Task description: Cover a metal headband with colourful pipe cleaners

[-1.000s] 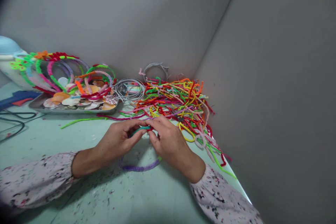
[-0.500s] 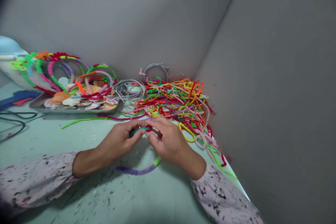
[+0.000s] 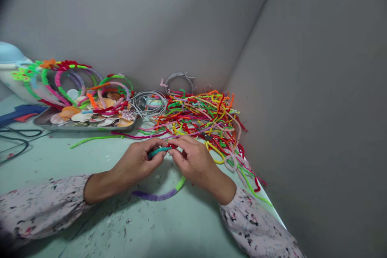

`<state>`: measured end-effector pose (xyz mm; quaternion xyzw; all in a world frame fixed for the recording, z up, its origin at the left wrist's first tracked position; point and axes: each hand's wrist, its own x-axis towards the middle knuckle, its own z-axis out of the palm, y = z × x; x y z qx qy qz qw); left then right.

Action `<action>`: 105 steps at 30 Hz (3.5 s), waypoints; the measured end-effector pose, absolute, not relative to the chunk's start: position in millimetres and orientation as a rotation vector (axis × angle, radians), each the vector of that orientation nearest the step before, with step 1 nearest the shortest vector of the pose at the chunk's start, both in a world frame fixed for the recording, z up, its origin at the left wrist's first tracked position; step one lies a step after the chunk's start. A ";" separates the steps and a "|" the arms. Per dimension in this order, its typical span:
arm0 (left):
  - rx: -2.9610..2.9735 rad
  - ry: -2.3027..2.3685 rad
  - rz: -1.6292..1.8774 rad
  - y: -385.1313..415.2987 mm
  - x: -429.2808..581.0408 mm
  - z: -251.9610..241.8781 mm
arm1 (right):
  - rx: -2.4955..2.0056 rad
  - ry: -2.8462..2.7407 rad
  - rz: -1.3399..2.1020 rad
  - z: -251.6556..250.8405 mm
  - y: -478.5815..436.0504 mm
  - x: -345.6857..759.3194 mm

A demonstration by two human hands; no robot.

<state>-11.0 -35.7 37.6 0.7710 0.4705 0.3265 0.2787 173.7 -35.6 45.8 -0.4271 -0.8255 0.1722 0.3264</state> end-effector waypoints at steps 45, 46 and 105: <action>0.804 0.639 0.591 -3.7 -18.1 27.6 | -1.102 -2.119 0.392 35.7 -32.4 175.1; 0.817 0.649 0.595 -3.9 -18.0 27.1 | -1.098 -2.119 0.389 36.0 -32.7 174.8; 0.694 0.724 0.420 3.1 -20.2 11.9 | -1.058 -2.223 0.159 12.0 -35.5 170.3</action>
